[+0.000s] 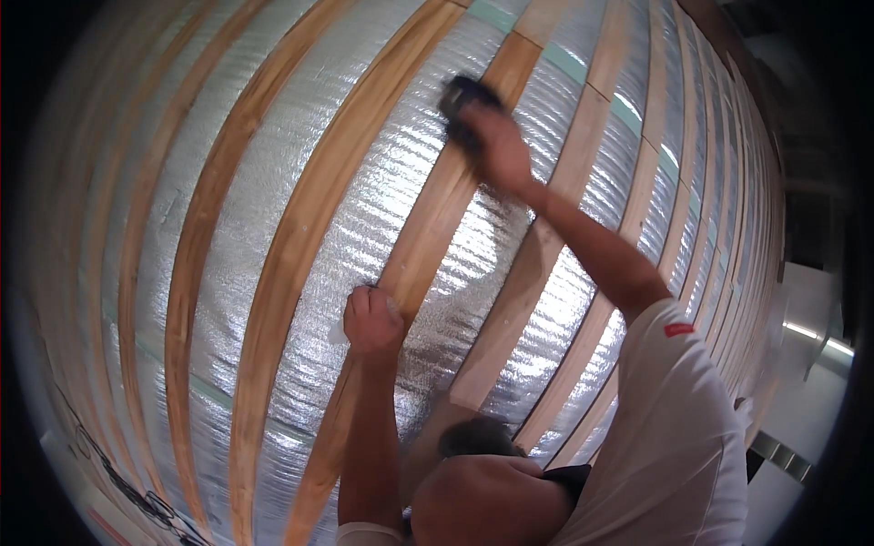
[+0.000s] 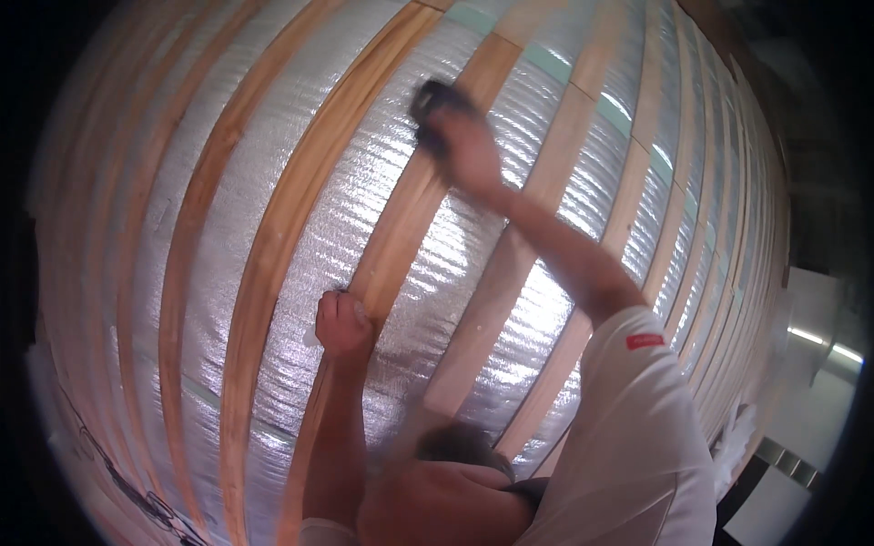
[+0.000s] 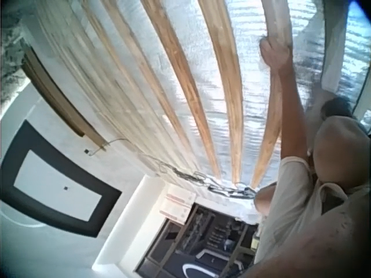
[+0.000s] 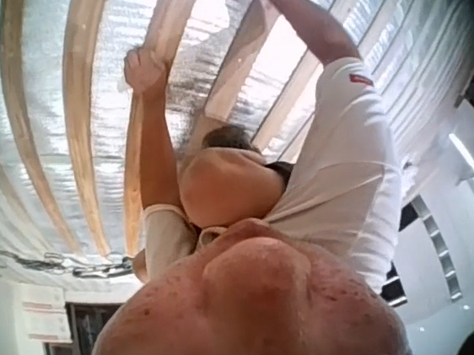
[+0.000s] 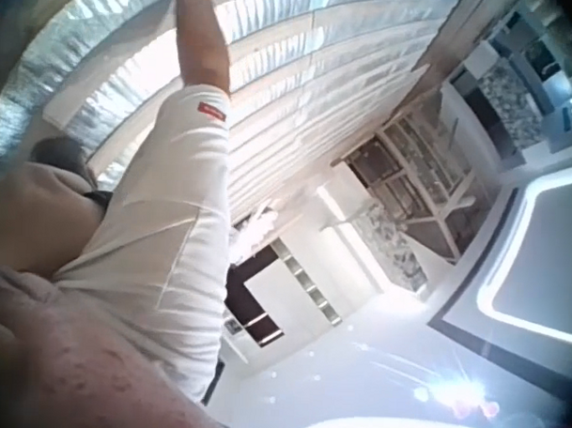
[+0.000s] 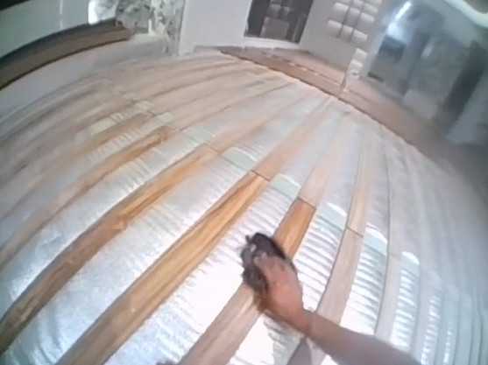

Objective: The person wipes and presses down wood slats and reflective insulation elements on a floor by hand using a cloth. They then move a vacuum cleaner head over parts of the flooring and continue pressing the slats into place.

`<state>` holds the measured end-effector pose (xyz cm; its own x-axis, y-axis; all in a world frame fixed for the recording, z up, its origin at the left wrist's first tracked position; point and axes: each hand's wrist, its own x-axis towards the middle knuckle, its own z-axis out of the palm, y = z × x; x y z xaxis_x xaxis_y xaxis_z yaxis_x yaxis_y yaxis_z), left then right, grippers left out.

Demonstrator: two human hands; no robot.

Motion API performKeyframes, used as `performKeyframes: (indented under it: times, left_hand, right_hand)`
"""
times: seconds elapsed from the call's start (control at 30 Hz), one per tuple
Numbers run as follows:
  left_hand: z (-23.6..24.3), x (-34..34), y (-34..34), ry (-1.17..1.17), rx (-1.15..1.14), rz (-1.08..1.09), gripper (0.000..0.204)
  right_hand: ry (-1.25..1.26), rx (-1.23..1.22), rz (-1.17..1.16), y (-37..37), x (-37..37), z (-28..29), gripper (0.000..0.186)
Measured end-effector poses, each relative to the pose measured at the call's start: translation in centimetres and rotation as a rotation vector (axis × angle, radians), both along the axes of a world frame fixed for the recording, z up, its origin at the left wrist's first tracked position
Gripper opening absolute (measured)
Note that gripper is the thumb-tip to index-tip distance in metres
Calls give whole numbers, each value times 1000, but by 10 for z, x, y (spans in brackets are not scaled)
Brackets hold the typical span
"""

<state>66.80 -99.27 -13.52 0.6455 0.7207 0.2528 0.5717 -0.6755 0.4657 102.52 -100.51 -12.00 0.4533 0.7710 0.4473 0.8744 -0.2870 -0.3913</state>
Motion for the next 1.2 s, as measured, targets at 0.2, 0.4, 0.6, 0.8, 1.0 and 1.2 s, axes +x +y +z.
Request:
performKeyframes:
  times: [0.2,0.4,0.6,0.8,1.0,1.2]
  left_hand:
    - [23,8,-8,-19,-120,121,15]
    - [-19,-60,-18,-121,143,-12,16]
    - [-43,-189,-47,-237,-152,228,21]
    - [-18,-185,-49,-1,-30,152,26]
    - [-5,-170,-56,121,-88,245,20]
    - [-5,-177,-55,145,-102,266,38]
  right_hand:
    - [144,2,267,-86,-227,-9,50]
    - [382,-324,247,-172,-245,43,58]
    - [115,-341,103,-276,-217,38,70]
    - [127,-322,-22,-228,-92,21,74]
    - [-117,-203,-30,-176,104,0,52]
    - [30,-263,-339,-122,222,-6,35]
